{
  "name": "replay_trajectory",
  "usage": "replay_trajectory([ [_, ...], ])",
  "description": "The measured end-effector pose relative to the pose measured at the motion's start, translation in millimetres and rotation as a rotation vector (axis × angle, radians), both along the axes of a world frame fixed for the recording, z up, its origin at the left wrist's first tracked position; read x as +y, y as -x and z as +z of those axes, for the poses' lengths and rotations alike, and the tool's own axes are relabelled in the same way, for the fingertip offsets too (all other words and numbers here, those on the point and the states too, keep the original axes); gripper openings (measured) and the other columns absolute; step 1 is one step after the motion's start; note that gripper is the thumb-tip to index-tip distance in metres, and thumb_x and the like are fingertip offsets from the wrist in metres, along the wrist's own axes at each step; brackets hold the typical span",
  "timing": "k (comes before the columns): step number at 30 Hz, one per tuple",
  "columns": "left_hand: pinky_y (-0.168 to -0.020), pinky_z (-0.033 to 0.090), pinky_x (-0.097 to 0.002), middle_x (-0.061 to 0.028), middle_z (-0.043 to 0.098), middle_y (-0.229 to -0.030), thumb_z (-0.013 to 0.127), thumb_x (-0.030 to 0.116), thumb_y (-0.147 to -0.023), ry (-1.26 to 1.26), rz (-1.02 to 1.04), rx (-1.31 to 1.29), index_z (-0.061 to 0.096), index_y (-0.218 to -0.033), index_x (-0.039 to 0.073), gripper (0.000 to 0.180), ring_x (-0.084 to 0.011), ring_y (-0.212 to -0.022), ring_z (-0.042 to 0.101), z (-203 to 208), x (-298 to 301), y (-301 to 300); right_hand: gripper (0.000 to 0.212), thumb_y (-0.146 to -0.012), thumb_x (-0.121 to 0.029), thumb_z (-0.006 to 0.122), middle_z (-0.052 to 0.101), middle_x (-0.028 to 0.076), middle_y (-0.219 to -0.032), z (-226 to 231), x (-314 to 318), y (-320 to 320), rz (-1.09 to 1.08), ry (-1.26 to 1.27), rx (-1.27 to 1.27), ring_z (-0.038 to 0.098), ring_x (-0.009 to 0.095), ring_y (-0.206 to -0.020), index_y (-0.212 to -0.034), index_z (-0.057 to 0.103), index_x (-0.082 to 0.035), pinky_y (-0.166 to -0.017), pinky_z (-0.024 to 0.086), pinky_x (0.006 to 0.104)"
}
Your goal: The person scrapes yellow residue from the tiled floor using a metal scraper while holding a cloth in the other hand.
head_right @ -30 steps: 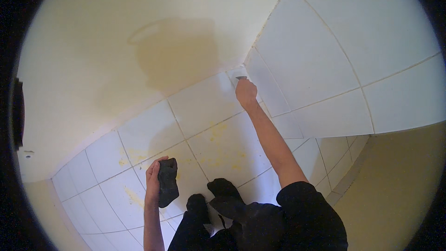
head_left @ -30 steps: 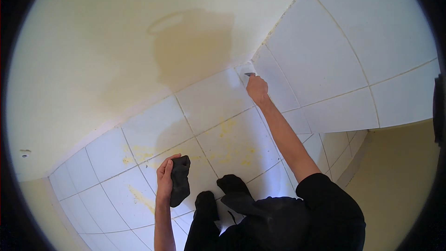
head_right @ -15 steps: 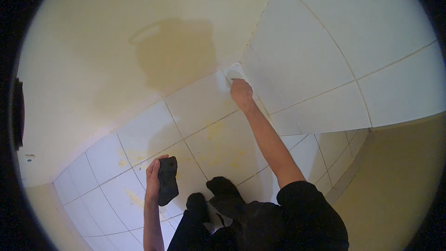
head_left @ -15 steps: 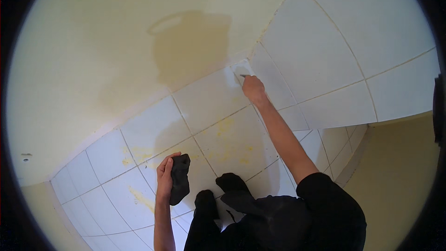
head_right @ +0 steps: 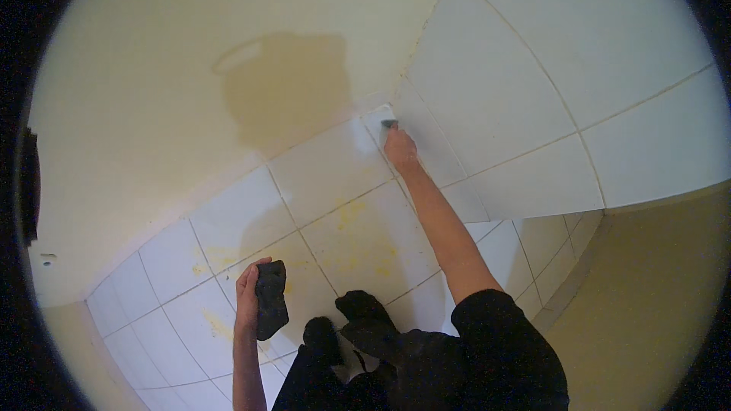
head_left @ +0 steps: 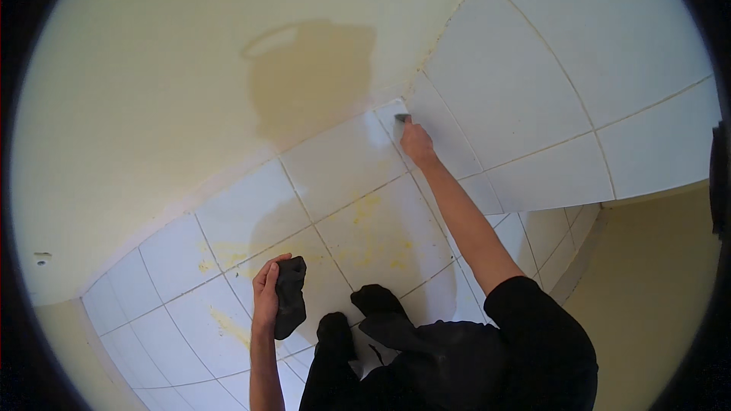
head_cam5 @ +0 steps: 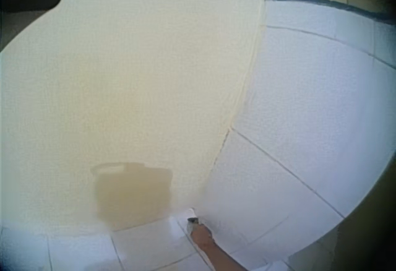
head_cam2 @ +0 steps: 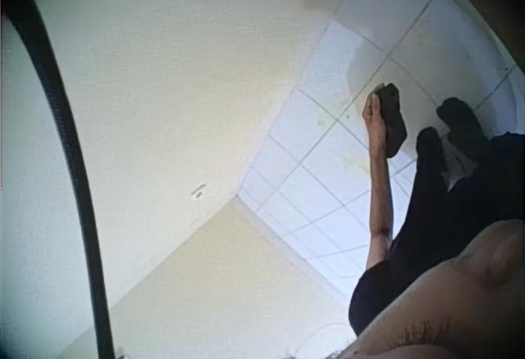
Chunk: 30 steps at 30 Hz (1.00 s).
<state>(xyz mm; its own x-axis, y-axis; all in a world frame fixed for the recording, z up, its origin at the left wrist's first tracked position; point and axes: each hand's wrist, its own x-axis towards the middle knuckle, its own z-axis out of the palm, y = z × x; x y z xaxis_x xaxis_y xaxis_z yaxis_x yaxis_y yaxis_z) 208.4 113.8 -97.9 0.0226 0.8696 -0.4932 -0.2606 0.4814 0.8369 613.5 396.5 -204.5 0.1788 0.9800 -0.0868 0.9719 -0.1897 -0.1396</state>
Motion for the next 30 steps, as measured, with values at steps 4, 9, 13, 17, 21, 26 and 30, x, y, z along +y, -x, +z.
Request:
replay_trajectory([
  [4,-0.059,0.055,-0.0277,-0.0099,0.068,-0.094,0.046,0.037,-0.102,-0.014,-0.003,-0.003,0.060,-0.120,0.002,0.042,-0.0143,-0.070,0.066,2.4,0.6,-2.0,0.044,-0.088,-0.012,0.050,0.069,0.021,-0.089,14.1,-35.6,5.6,0.038,0.056,-0.070,0.070,0.036,-0.085,-0.130,0.055,-0.002,-0.073,0.056,0.0463],
  [9,-0.060,0.056,-0.0278,-0.0095,0.068,-0.094,0.046,0.037,-0.102,-0.026,-0.019,0.015,0.060,-0.120,0.002,0.042,-0.0139,-0.070,0.066,0.1,-1.0,3.4,0.050,-0.083,-0.015,0.056,0.068,0.019,-0.079,23.9,-80.5,16.3,0.041,-0.009,-0.028,0.069,0.034,-0.076,-0.132,0.056,-0.007,-0.066,0.054,0.0471],
  [13,-0.065,0.054,-0.0262,-0.0081,0.068,-0.098,0.045,0.026,-0.104,0.017,0.001,-0.027,0.063,-0.118,0.001,0.034,-0.0118,-0.076,0.064,8.6,0.6,-2.4,0.057,-0.082,-0.014,0.057,0.067,0.018,-0.076,4.4,-85.2,7.2,0.017,0.024,-0.006,0.068,0.034,-0.073,-0.139,0.050,-0.009,-0.064,0.054,0.0479],
  [17,-0.065,0.054,-0.0262,-0.0081,0.068,-0.097,0.045,0.027,-0.104,0.015,-0.012,-0.037,0.063,-0.118,0.001,0.035,-0.0119,-0.076,0.064,6.6,1.7,-6.9,0.061,-0.084,-0.011,0.055,0.067,0.022,-0.081,-12.0,-47.4,-13.1,0.107,-0.091,-0.009,0.069,0.036,-0.075,-0.144,0.043,-0.010,-0.067,0.055,0.0481],
  [21,-0.066,0.054,-0.0261,-0.0080,0.068,-0.097,0.044,0.027,-0.104,0.020,-0.014,-0.049,0.063,-0.118,0.001,0.035,-0.0119,-0.076,0.064,4.5,0.3,-7.3,0.052,-0.089,-0.010,0.051,0.068,0.025,-0.091,-1.6,-18.3,-15.3,0.063,0.025,0.019,0.069,0.039,-0.086,-0.140,0.045,-0.005,-0.076,0.056,0.0480],
  [26,-0.066,0.054,-0.0257,-0.0076,0.068,-0.097,0.044,0.028,-0.104,0.017,0.022,-0.028,0.063,-0.118,0.001,0.035,-0.0113,-0.077,0.063,13.4,-1.4,-4.3,0.039,-0.089,-0.010,0.050,0.067,0.026,-0.094,56.8,-49.2,-0.7,0.084,0.242,0.012,0.067,0.041,-0.093,-0.126,0.054,0.003,-0.081,0.055,0.0494],
  [30,-0.066,0.054,-0.0258,-0.0073,0.068,-0.097,0.045,0.028,-0.104,0.000,0.032,-0.025,0.063,-0.118,0.001,0.035,-0.0107,-0.077,0.063,12.6,-1.6,-2.5,0.032,-0.087,-0.008,0.052,0.068,0.025,-0.096,73.5,-57.0,-18.1,0.126,0.273,0.015,0.066,0.041,-0.096,-0.115,0.061,0.003,-0.083,0.054,0.0502],
])
